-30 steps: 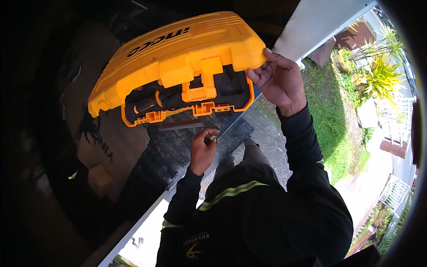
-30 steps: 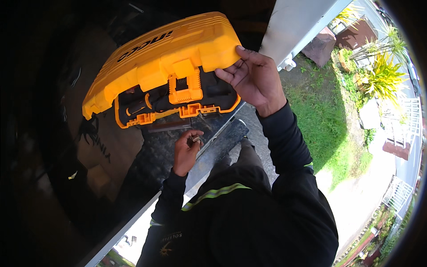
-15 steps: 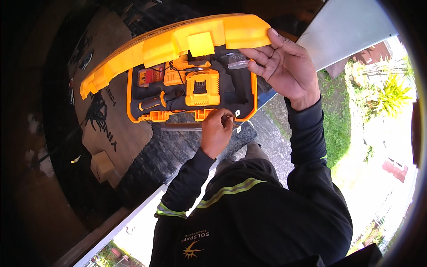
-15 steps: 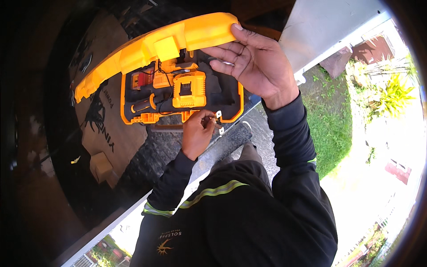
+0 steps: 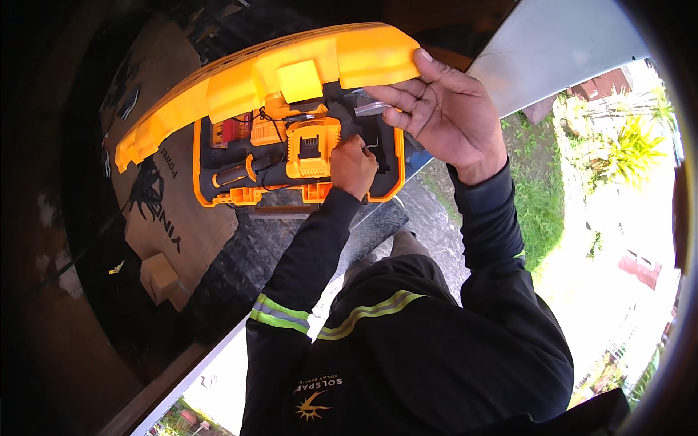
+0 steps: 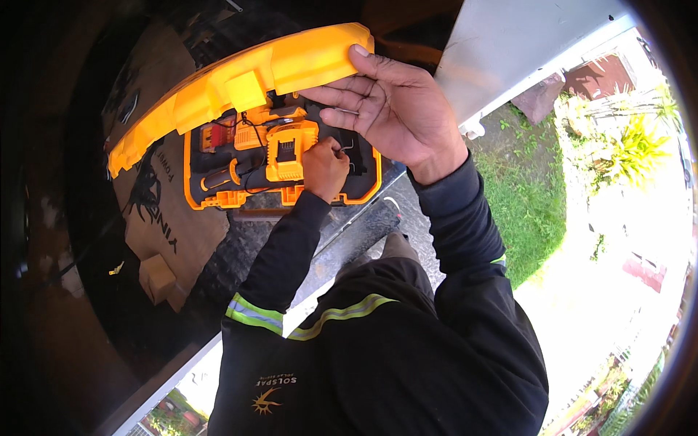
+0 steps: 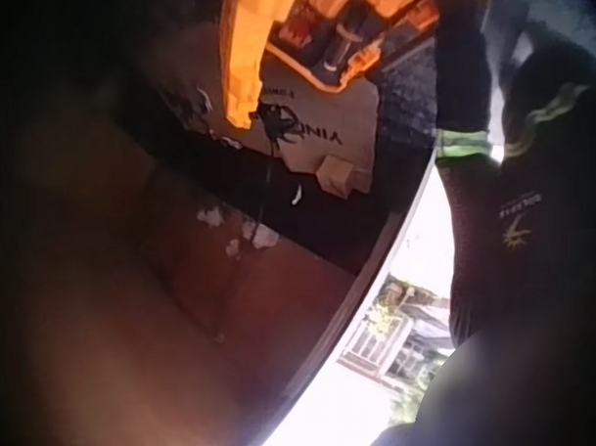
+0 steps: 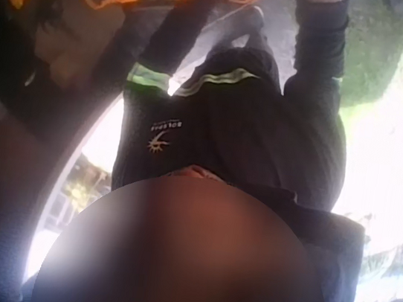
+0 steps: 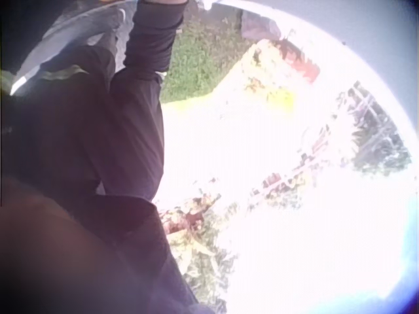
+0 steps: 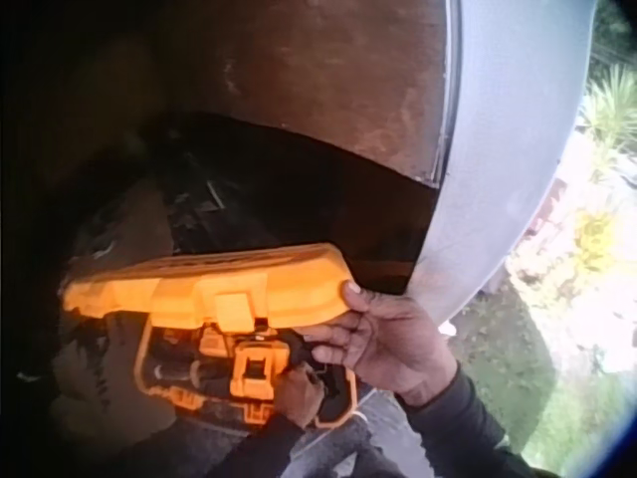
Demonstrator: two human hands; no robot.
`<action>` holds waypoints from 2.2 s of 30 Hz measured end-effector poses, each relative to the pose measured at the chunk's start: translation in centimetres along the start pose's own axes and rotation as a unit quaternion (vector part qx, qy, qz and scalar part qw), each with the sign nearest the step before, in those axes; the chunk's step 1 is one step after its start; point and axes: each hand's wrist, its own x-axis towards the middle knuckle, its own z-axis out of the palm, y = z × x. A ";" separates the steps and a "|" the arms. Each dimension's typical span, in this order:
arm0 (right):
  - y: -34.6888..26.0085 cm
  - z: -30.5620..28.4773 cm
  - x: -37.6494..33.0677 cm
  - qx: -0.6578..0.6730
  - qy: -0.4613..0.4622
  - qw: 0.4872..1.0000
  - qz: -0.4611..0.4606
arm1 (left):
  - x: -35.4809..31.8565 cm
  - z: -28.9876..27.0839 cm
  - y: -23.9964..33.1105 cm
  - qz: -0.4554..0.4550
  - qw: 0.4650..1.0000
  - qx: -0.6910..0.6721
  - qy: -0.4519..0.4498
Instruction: The person closes the rear doors of a white van and secures them with a combination lock. They manipulate the lock's dials to set the combination and engage the locking mechanism.
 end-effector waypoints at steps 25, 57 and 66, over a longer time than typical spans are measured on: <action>-2.8 1.2 1.9 -0.011 -0.005 1.000 0.027 | 13.7 -3.5 -0.8 -0.064 0.998 0.000 -0.009; 10.9 -3.7 -7.6 -0.090 0.216 0.971 -0.057 | -8.7 -12.4 -2.8 -0.153 0.597 -0.774 -0.143; 17.7 -1.6 -6.6 -0.087 0.247 0.954 -0.143 | -10.2 -11.2 -2.3 -0.145 0.463 -0.855 -0.185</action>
